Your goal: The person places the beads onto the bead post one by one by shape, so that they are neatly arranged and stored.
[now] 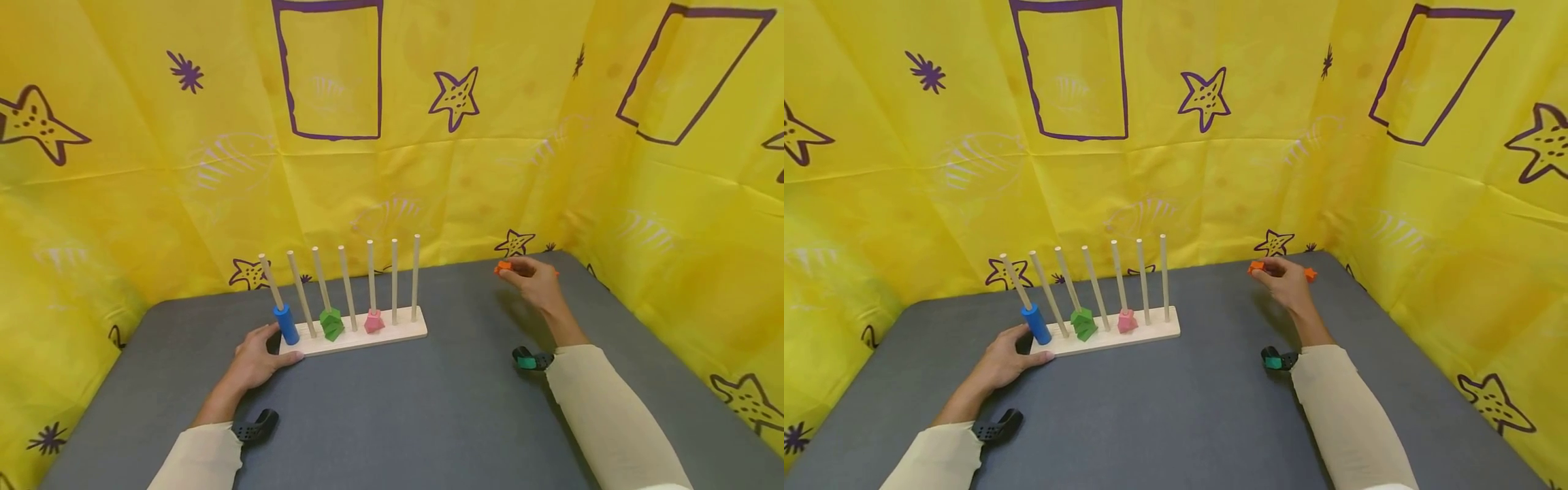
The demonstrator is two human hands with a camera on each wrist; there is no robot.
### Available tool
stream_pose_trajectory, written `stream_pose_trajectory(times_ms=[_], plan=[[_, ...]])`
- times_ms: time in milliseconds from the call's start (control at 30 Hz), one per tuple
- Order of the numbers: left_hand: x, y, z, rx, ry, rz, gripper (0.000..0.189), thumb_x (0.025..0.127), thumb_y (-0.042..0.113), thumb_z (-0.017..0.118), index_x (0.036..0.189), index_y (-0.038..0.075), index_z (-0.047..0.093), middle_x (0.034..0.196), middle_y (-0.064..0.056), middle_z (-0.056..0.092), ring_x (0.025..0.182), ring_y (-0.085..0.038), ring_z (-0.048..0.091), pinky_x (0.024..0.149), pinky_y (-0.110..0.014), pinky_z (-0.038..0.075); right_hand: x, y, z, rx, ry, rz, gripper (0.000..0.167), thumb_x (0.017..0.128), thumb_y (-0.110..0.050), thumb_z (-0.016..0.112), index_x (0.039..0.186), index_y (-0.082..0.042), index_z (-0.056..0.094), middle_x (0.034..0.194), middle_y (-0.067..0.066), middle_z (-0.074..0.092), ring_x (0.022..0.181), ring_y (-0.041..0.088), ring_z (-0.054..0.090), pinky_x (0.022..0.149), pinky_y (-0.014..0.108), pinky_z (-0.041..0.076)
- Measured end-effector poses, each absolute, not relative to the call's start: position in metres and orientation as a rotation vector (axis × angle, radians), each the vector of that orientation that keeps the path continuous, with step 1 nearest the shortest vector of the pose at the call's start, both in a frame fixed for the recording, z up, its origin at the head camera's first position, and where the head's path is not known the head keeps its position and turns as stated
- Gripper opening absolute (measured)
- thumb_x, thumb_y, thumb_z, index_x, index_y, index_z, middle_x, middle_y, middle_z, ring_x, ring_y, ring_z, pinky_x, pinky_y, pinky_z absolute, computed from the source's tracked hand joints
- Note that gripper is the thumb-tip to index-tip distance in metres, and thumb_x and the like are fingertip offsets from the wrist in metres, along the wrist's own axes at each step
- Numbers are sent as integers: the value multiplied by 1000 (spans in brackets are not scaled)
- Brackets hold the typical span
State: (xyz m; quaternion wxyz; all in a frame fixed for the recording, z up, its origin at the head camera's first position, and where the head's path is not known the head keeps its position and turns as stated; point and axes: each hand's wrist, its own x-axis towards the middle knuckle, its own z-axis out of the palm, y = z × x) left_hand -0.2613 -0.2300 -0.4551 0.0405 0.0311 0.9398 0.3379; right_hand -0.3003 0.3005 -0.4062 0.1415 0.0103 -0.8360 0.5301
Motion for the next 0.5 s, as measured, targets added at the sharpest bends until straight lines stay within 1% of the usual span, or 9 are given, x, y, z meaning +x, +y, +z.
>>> stream_pose_trajectory(times_ms=[67,133,233,333,400,500], plan=[[-261,-230,-455,88,2872,1036,100,77,50,78,146,-6,33,143,-35,31,131,-56,20,99,-71,14,-297,298,-401,71,-2386,1552,43,89,-27,72,121,0,64,104,9,69,90,14,63,70,23,50],[-261,-229,-454,87,2873,1035,100,77,51,78,146,-7,33,143,-36,30,130,-56,20,99,-72,15,-294,294,-394,141,-2350,1590,42,89,-25,72,121,1,64,101,7,70,88,11,65,72,23,51],[-261,-229,-453,90,2874,1031,100,77,50,78,146,-7,33,143,-36,30,130,-56,20,99,-71,15,-290,287,-383,290,-2239,1737,43,91,-16,69,126,6,59,102,12,69,86,14,68,75,32,55],[-260,-229,-453,86,2875,1032,100,77,50,78,146,-6,33,144,-35,30,130,-56,20,99,-71,15,-282,276,-367,380,-2182,1826,45,92,-7,66,131,10,53,102,16,66,81,19,70,75,38,55],[-261,-230,-453,94,2876,1035,100,77,50,78,146,-6,33,143,-35,31,131,-56,20,99,-71,14,-279,272,-360,387,-2195,1796,47,91,-9,67,133,7,53,102,14,66,79,20,69,75,35,55],[-261,-230,-454,95,2873,1037,100,77,50,78,146,-6,33,144,-35,31,131,-55,20,99,-71,14,-278,267,-355,373,-2228,1702,47,90,-15,69,132,1,56,104,11,66,80,22,68,76,29,54]])
